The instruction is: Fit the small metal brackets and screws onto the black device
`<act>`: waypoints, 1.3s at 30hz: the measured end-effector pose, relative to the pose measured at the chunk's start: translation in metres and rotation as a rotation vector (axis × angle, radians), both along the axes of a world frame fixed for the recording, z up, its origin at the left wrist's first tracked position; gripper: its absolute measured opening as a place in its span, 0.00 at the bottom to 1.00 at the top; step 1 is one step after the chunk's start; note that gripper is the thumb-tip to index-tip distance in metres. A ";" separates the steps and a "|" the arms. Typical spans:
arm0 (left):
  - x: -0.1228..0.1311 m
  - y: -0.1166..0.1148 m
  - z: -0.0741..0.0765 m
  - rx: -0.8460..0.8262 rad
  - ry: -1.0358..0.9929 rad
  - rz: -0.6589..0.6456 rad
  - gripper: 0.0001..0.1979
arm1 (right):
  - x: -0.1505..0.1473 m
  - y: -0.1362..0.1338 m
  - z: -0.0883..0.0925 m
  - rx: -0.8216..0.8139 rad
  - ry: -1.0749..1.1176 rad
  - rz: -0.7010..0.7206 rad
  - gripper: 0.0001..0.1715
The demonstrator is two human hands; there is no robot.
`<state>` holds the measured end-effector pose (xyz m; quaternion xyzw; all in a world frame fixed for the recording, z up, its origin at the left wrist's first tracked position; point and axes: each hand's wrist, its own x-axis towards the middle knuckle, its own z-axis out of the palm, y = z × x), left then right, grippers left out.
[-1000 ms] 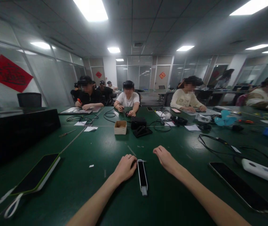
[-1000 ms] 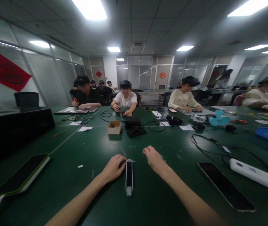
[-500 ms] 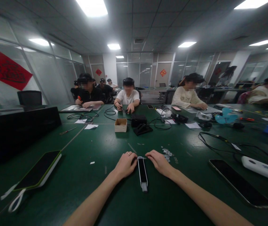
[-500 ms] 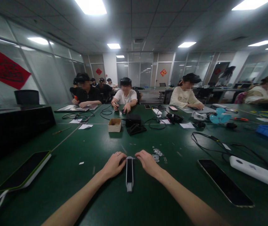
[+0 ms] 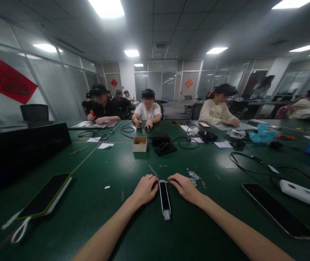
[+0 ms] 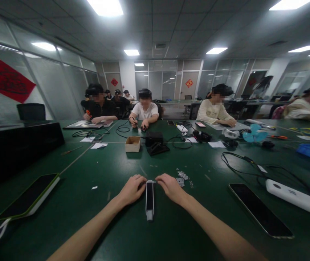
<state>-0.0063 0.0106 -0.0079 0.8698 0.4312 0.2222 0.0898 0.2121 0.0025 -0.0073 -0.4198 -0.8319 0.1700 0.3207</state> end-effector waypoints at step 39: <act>-0.002 0.002 -0.001 -0.045 -0.015 0.008 0.10 | 0.001 0.001 -0.002 -0.043 0.015 -0.063 0.09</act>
